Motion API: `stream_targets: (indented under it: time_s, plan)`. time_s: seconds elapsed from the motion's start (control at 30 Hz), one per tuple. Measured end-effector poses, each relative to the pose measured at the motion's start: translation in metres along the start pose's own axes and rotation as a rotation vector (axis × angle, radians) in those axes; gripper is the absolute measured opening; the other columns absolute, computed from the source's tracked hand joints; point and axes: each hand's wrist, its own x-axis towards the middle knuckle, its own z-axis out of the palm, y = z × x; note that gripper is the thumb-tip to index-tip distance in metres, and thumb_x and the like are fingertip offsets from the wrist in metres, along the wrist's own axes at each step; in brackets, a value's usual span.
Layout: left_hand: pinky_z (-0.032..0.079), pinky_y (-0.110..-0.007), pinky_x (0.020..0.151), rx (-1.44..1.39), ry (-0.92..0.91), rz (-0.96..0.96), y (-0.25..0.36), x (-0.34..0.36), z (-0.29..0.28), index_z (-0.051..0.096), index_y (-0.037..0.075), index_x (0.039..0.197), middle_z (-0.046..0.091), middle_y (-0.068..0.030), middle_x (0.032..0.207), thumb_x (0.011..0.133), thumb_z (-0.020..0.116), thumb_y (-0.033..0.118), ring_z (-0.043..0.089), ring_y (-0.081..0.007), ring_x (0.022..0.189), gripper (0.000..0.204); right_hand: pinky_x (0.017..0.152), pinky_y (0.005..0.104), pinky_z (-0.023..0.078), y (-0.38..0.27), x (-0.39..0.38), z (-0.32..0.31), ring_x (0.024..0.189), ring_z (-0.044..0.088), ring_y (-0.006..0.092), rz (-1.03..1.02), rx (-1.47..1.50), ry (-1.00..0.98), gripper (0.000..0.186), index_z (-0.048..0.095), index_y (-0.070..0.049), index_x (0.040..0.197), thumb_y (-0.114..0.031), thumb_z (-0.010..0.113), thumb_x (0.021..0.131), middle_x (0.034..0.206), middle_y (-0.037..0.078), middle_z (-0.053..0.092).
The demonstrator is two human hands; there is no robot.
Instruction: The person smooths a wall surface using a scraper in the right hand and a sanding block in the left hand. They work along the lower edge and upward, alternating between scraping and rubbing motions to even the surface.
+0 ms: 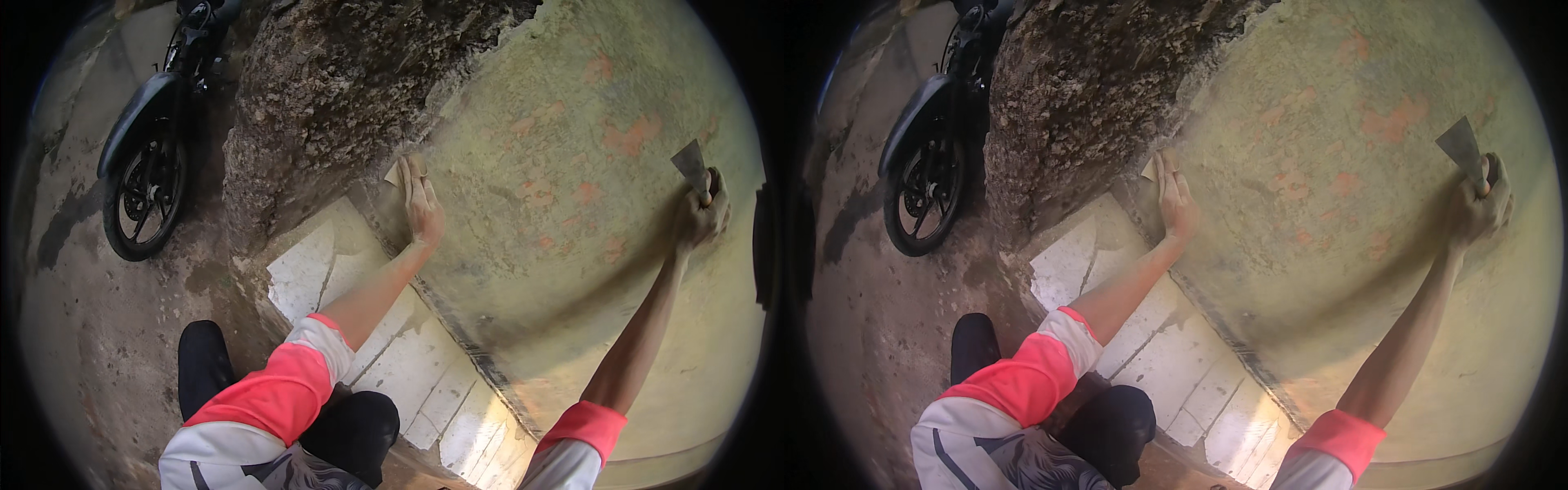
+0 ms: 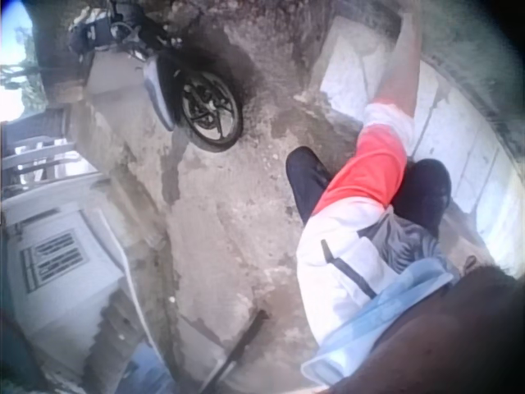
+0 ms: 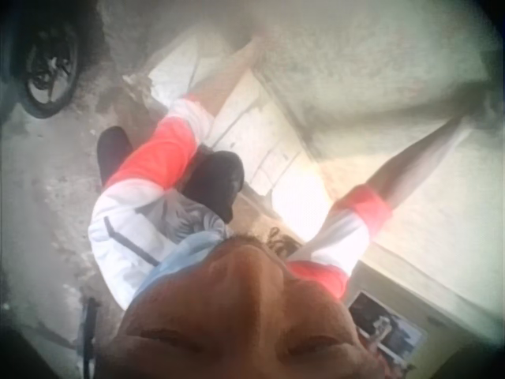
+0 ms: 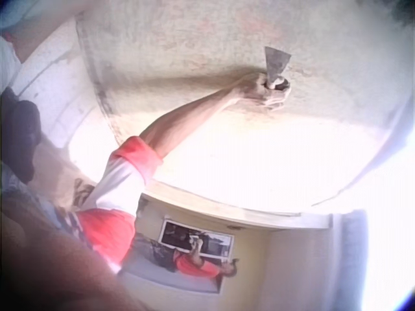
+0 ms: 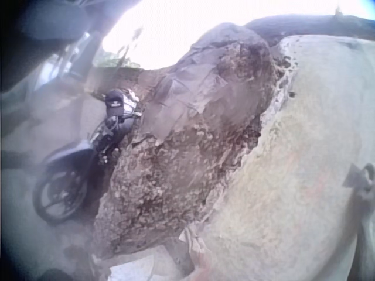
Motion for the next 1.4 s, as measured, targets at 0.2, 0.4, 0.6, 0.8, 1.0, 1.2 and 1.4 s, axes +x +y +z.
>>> stream_targets:
  time_s: [0.2,0.4,0.6,0.8,1.0,1.2,1.4]
  plan:
    - [0.025,-0.045,0.128,-0.128,-0.005,0.166,0.044,-0.015,-0.003,0.027,-0.004,0.163,0.020,-0.0253,0.172,0.112,0.040,0.012,0.021,-0.0406,0.159,0.055,0.105,0.0368,0.045,0.031,-0.009,-0.008,0.115,0.065,0.0222,-0.050,0.037,-0.006,0.026,0.077,-0.017,0.119,-0.033,0.069,0.100,0.114,0.000,0.078]
    - [0.023,-0.044,0.129,-0.019,-0.241,0.504,0.057,-0.043,0.012,0.028,0.001,0.165,0.021,-0.0194,0.173,0.111,0.042,0.009,0.019,-0.0395,0.159,0.056,0.104,0.0356,0.045,0.021,-0.003,-0.014,0.114,0.065,0.0222,0.000,0.002,0.000,0.025,0.077,-0.016,0.118,-0.032,0.070,0.100,0.113,0.000,0.078]
    - [0.020,-0.047,0.130,-0.046,0.085,0.246,0.057,0.017,0.011,0.030,0.002,0.164,0.024,-0.0188,0.172,0.109,0.046,0.011,0.023,-0.0377,0.159,0.058,0.105,0.0357,0.044,0.012,-0.011,-0.002,0.114,0.064,0.0216,0.008,0.030,0.009,0.025,0.077,-0.017,0.118,-0.034,0.070,0.100,0.113,0.000,0.078]
    - [0.021,-0.048,0.129,0.003,-0.045,0.422,0.057,0.017,0.001,0.028,0.002,0.165,0.024,-0.0185,0.172,0.108,0.048,0.010,0.023,-0.0384,0.159,0.061,0.106,0.0356,0.043,0.014,-0.013,-0.006,0.113,0.065,0.0213,0.031,0.028,-0.005,0.024,0.077,-0.018,0.118,-0.034,0.069,0.101,0.111,0.000,0.078]
    - [0.024,-0.050,0.128,0.060,-0.332,0.695,0.073,-0.016,0.007,0.028,0.003,0.165,0.025,-0.0175,0.172,0.106,0.051,0.009,0.026,-0.0388,0.158,0.064,0.100,0.0384,0.048,0.019,-0.006,-0.011,0.110,0.068,0.0239,-0.016,-0.049,0.002,0.024,0.077,-0.016,0.119,-0.028,0.071,0.099,0.113,0.003,0.078]
    - [0.025,-0.051,0.128,-0.002,-0.021,0.415,0.087,0.023,0.012,0.031,0.007,0.165,0.031,-0.0156,0.170,0.102,0.058,0.010,0.031,-0.0360,0.156,0.069,0.105,0.0359,0.043,0.008,-0.013,-0.010,0.111,0.064,0.0203,0.015,0.020,0.010,0.022,0.076,-0.016,0.116,-0.029,0.072,0.099,0.108,-0.001,0.078]
    - [0.028,-0.050,0.127,0.150,-0.433,0.953,0.045,-0.005,-0.007,0.036,0.004,0.162,0.032,-0.0173,0.170,0.102,0.057,0.007,0.032,-0.0357,0.156,0.063,0.098,0.0379,0.049,0.009,-0.008,-0.015,0.107,0.069,0.0244,-0.071,-0.018,0.015,0.025,0.077,-0.012,0.117,-0.029,0.070,0.101,0.110,0.004,0.079]
